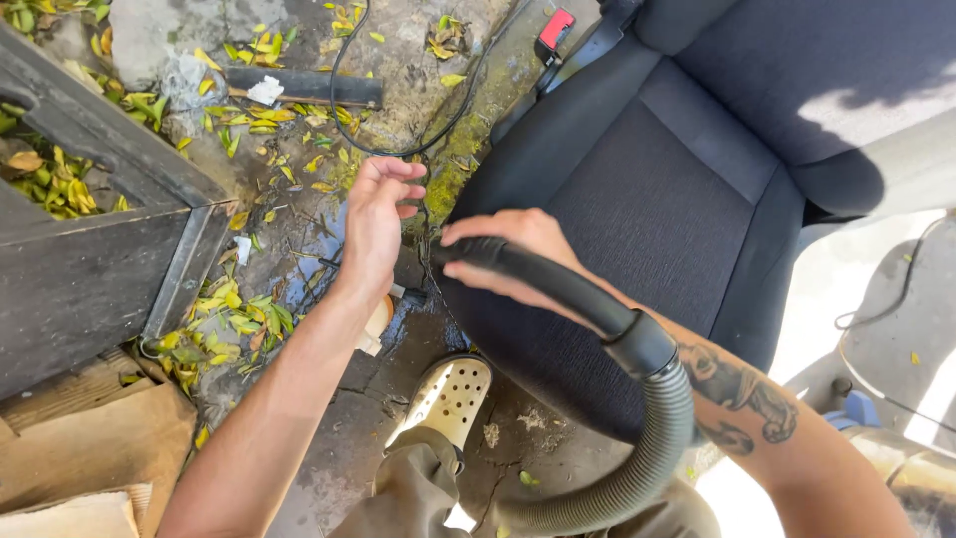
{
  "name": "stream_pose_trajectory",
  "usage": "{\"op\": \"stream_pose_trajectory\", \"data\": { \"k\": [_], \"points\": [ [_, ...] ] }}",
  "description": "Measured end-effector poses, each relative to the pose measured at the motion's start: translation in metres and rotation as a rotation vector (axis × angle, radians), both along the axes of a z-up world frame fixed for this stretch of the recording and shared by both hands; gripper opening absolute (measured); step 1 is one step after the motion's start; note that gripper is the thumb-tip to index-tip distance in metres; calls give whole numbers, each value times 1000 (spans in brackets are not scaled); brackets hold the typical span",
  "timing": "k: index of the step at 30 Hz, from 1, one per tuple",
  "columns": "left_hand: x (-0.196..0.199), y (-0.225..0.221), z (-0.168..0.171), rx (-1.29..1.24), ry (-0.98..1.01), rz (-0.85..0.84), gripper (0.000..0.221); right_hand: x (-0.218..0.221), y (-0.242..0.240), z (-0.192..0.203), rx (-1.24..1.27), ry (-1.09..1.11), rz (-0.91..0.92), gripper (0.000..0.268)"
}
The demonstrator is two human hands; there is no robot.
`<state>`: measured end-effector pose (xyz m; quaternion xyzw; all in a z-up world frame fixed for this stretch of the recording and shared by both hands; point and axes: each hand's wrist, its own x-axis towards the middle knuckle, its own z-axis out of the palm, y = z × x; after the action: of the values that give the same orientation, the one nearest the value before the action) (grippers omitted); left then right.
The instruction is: Vacuuming the surfaces and crevices of a car seat removed from a vehicle.
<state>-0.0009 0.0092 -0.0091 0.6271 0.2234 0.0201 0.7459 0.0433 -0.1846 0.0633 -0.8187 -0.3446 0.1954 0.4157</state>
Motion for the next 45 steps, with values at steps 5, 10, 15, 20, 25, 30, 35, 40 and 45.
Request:
{"op": "stream_pose_trajectory", "data": {
  "k": [5,10,15,20,25,30,35,40,45],
  "points": [
    [-5,-5,5,-70,13,29,20,59,-47,-6,213,-175,-260,26],
    [-5,0,7,-46,21,13,20,11,-34,-6,255,-194,-428,24],
    [3,-11,5,-62,15,-4,21,11,-46,-26,97,-261,-302,39],
    [-2,-20,10,-32,-32,-22,17,61,-75,-33,259,-282,-419,29],
    [2,-22,13,-16,-15,-30,18,-1,-50,-16,222,-67,-370,27],
    [5,-25,3,-55,-57,-3,16,27,-62,-11,188,-215,-271,34],
    [-3,-16,2,-33,27,8,19,35,-89,-32,10,-296,-408,34],
    [2,-17,1,-75,1,29,15,-27,-67,-24,39,-272,-254,34],
    [1,-31,5,-68,-18,26,18,30,-92,-25,-22,-457,-331,34]
  ]
}}
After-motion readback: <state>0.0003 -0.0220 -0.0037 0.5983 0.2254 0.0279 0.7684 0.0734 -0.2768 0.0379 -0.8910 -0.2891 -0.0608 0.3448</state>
